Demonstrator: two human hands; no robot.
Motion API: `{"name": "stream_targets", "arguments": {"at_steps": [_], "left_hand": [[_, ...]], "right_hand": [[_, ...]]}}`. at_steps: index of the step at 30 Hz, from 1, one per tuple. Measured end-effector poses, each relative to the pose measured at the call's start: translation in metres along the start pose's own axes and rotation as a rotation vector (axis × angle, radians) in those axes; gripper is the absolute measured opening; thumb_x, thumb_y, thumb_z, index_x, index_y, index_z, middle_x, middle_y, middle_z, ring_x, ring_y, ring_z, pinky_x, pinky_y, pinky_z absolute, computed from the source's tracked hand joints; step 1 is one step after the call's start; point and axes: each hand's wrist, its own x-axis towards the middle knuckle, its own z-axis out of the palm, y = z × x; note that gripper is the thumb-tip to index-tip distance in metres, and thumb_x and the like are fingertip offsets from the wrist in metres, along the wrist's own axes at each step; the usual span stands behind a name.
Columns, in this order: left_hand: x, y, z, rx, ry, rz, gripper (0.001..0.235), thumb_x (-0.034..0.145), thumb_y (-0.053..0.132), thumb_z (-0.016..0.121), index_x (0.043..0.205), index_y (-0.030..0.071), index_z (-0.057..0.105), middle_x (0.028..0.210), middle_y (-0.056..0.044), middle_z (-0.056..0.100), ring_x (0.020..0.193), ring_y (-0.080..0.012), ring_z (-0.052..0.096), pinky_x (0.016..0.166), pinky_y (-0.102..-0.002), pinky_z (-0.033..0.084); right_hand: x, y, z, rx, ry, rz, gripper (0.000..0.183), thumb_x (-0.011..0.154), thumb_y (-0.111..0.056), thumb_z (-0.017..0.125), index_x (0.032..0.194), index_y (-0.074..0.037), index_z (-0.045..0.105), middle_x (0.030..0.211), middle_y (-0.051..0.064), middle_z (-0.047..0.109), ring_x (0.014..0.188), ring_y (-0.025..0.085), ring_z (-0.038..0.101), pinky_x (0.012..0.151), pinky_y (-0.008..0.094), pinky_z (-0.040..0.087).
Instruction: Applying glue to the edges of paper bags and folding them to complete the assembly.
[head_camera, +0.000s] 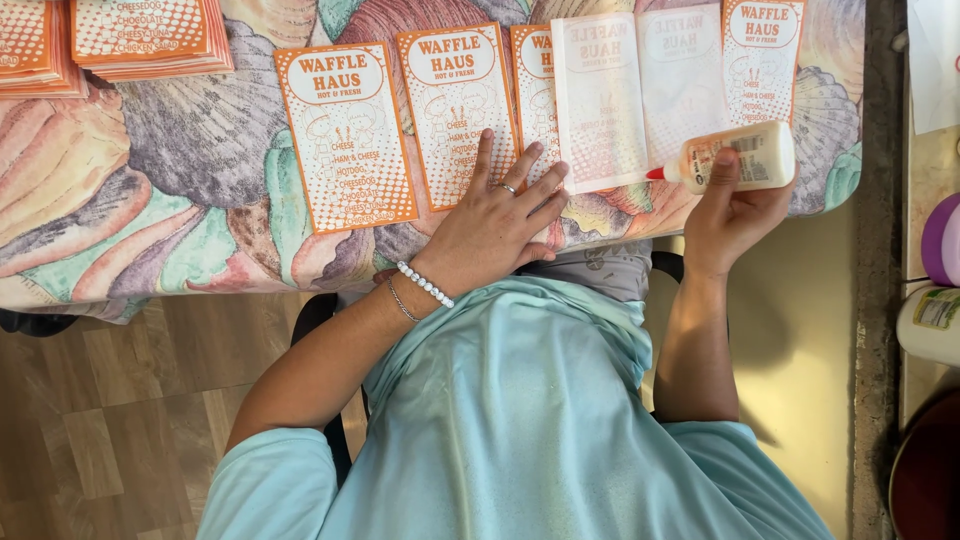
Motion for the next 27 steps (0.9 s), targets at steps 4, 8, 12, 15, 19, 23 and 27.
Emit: {"name": "stream_targets", "arguments": {"at_steps": [4, 8, 12, 15, 19, 23, 27], "left_hand": [[0.000, 0.000, 0.000, -0.002, -0.012, -0.002, 0.065, 0.092, 0.058, 0.062, 0.138, 0.013, 0.060, 0.156, -0.009, 0.047, 0.148, -0.0398, 0.036, 0.116, -0.079, 0.017], [0.000, 0.000, 0.000, -0.003, -0.009, -0.007, 0.065, 0.090, 0.058, 0.065, 0.137, 0.014, 0.061, 0.156, -0.009, 0.047, 0.148, -0.0392, 0.036, 0.116, -0.079, 0.016], [0.000, 0.001, -0.002, 0.009, 0.014, -0.008, 0.064, 0.090, 0.057, 0.067, 0.135, 0.012, 0.061, 0.158, -0.015, 0.043, 0.149, -0.0388, 0.036, 0.116, -0.078, 0.019], [-0.003, 0.000, 0.003, -0.023, 0.056, -0.008, 0.067, 0.085, 0.055, 0.074, 0.135, 0.013, 0.064, 0.140, -0.019, 0.050, 0.141, -0.0391, 0.042, 0.116, -0.079, 0.018], [-0.002, 0.001, 0.000, -0.003, 0.034, -0.026, 0.069, 0.084, 0.058, 0.073, 0.136, 0.015, 0.063, 0.124, -0.015, 0.053, 0.126, -0.0369, 0.048, 0.118, -0.077, 0.016], [-0.002, 0.000, -0.001, 0.019, 0.054, -0.025, 0.072, 0.082, 0.063, 0.074, 0.135, 0.016, 0.064, 0.118, -0.012, 0.054, 0.124, -0.0357, 0.049, 0.118, -0.078, 0.016], [-0.002, 0.000, 0.000, 0.029, 0.051, -0.027, 0.074, 0.080, 0.064, 0.075, 0.135, 0.016, 0.064, 0.117, -0.011, 0.054, 0.124, -0.0348, 0.049, 0.118, -0.077, 0.016]], "right_hand": [[0.007, 0.010, -0.009, -0.032, 0.008, -0.043, 0.026, 0.111, -0.010, 0.068, 0.126, 0.005, 0.053, 0.108, 0.021, 0.065, 0.097, 0.029, 0.065, 0.081, 0.041, 0.058], [0.015, 0.023, -0.019, -0.022, 0.031, -0.074, 0.022, 0.111, -0.009, 0.068, 0.121, 0.003, 0.053, 0.101, 0.020, 0.064, 0.089, 0.029, 0.064, 0.075, 0.040, 0.057], [0.020, 0.040, -0.031, -0.015, 0.082, -0.092, 0.023, 0.110, -0.006, 0.070, 0.121, 0.004, 0.054, 0.101, 0.023, 0.066, 0.091, 0.031, 0.066, 0.074, 0.041, 0.059], [0.025, 0.039, -0.035, -0.085, 0.090, -0.109, 0.022, 0.111, -0.007, 0.069, 0.123, 0.006, 0.055, 0.100, 0.024, 0.069, 0.091, 0.032, 0.070, 0.071, 0.041, 0.060], [0.031, 0.050, -0.043, -0.039, 0.067, -0.186, 0.023, 0.112, 0.000, 0.068, 0.129, 0.006, 0.054, 0.108, 0.028, 0.067, 0.097, 0.037, 0.068, 0.083, 0.046, 0.061], [0.037, 0.059, -0.053, -0.065, 0.096, -0.190, 0.025, 0.112, 0.001, 0.069, 0.131, 0.005, 0.055, 0.110, 0.030, 0.070, 0.099, 0.039, 0.071, 0.083, 0.046, 0.063], [0.041, 0.065, -0.063, -0.134, 0.098, -0.222, 0.026, 0.114, -0.002, 0.068, 0.135, 0.005, 0.054, 0.111, 0.032, 0.073, 0.096, 0.040, 0.075, 0.077, 0.046, 0.064]]}}
